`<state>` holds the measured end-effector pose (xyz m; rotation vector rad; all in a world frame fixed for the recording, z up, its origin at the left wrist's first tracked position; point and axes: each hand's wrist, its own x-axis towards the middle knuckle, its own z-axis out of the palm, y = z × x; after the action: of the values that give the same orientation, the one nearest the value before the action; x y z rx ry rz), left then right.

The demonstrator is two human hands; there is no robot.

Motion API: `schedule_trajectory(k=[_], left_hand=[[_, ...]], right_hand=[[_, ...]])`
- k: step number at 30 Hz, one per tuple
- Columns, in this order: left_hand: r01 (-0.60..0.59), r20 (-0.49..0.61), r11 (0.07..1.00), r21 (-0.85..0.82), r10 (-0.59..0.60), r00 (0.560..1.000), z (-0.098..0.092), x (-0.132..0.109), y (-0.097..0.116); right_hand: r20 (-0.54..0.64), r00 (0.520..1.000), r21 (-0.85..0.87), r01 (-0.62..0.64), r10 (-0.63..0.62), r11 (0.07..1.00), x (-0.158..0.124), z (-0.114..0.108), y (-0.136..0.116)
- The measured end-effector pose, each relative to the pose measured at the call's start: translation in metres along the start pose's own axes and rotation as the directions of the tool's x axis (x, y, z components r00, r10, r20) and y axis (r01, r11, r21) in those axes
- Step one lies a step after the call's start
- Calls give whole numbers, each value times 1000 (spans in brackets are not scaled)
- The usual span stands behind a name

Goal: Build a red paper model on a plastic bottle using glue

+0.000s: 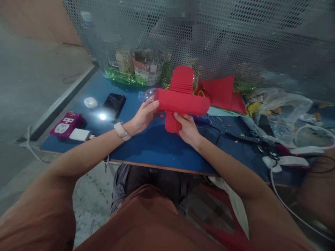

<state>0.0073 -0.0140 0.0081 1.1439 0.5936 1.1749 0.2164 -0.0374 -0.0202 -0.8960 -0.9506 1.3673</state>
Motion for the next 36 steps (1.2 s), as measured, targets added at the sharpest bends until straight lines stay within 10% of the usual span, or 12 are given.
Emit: schedule_trajectory(k=[17, 26, 36], left_hand=[[25, -5, 999, -20, -25, 1000, 1, -1, -5], [-16, -250, 1000, 25, 22, 968, -35, 32, 4], [162, -405, 974, 161, -84, 910, -90, 62, -6]], right_hand=[[35, 999, -7, -4, 4, 1000, -4, 4, -6], [2, 995, -130, -99, 101, 986, 1, -5, -5], [-33, 946, -471, 269, -321, 840, 26, -40, -39]])
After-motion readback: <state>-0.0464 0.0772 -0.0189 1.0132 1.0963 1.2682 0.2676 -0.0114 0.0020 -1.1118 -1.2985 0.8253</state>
